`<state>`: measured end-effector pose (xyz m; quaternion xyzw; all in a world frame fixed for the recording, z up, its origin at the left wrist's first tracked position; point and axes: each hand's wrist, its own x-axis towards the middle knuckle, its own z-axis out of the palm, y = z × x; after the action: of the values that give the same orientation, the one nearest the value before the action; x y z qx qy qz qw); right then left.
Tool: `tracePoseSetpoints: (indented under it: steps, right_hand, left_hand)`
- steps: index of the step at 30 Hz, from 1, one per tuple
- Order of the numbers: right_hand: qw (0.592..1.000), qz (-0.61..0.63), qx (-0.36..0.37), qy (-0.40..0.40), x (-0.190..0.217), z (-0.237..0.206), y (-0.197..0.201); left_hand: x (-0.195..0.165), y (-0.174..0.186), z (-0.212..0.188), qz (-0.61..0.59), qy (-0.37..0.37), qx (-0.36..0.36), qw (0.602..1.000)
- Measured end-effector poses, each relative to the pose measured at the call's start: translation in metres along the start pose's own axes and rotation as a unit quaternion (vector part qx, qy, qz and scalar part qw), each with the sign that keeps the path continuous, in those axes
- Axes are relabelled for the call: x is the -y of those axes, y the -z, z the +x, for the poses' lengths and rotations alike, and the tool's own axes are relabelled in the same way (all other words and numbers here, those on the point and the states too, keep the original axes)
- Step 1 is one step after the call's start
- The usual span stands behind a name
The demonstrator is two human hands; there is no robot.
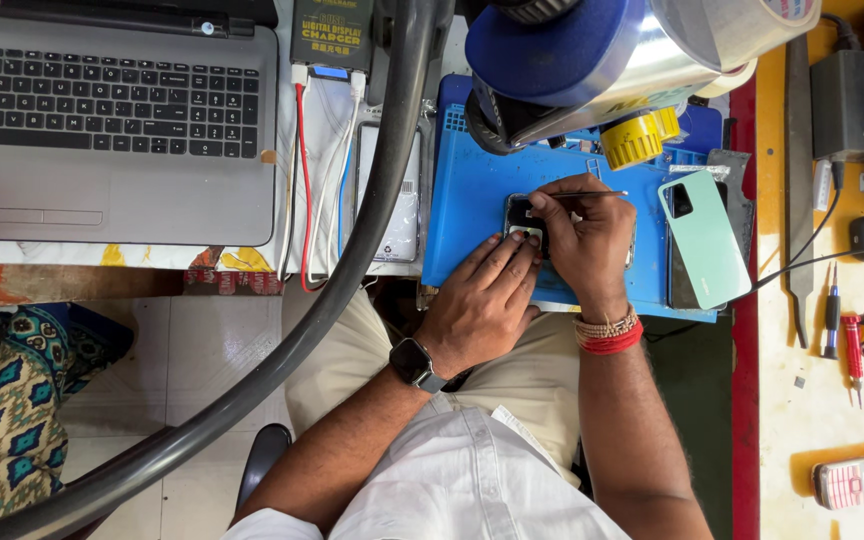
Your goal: The person pries open the back of a smartphone on a blue repair mat using a metal pry tool, works on the internal components, then aligns a mint-green back cover onto the phone and presses it firmly around the edges to secure it.
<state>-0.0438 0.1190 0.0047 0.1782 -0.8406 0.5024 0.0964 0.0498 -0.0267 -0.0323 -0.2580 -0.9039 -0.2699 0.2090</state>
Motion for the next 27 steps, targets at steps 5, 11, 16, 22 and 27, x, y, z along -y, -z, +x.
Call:
tracePoseSetpoints:
  steps: [5,11,16,22,27]
  right_hand:
    - [1.000,0.005,-0.004,-0.003,-0.0049,-0.0010,-0.0019]
    - [0.997,-0.018,0.041,0.057,-0.0032,-0.0066,0.0063]
    - [0.999,-0.025,0.013,0.027,-0.0041,-0.0039,0.0020]
    - [0.999,-0.041,0.010,0.002,-0.0046,-0.0007,0.0018]
    - [1.000,-0.022,0.004,-0.001,-0.0051,-0.0004,0.0008]
  left_hand:
    - [0.0022,-0.0014,0.0000,-0.002,-0.001,-0.007,1.000]
    - [0.0041,-0.0035,-0.0012,-0.004,-0.001,-0.004,1.000]
    - [0.0036,-0.0022,-0.0006,0.002,-0.002,-0.010,1.000]
    - [0.0030,-0.0012,0.0006,-0.006,0.001,-0.009,1.000]
    - [0.0016,-0.0024,-0.0001,-0.005,0.002,-0.011,1.000]
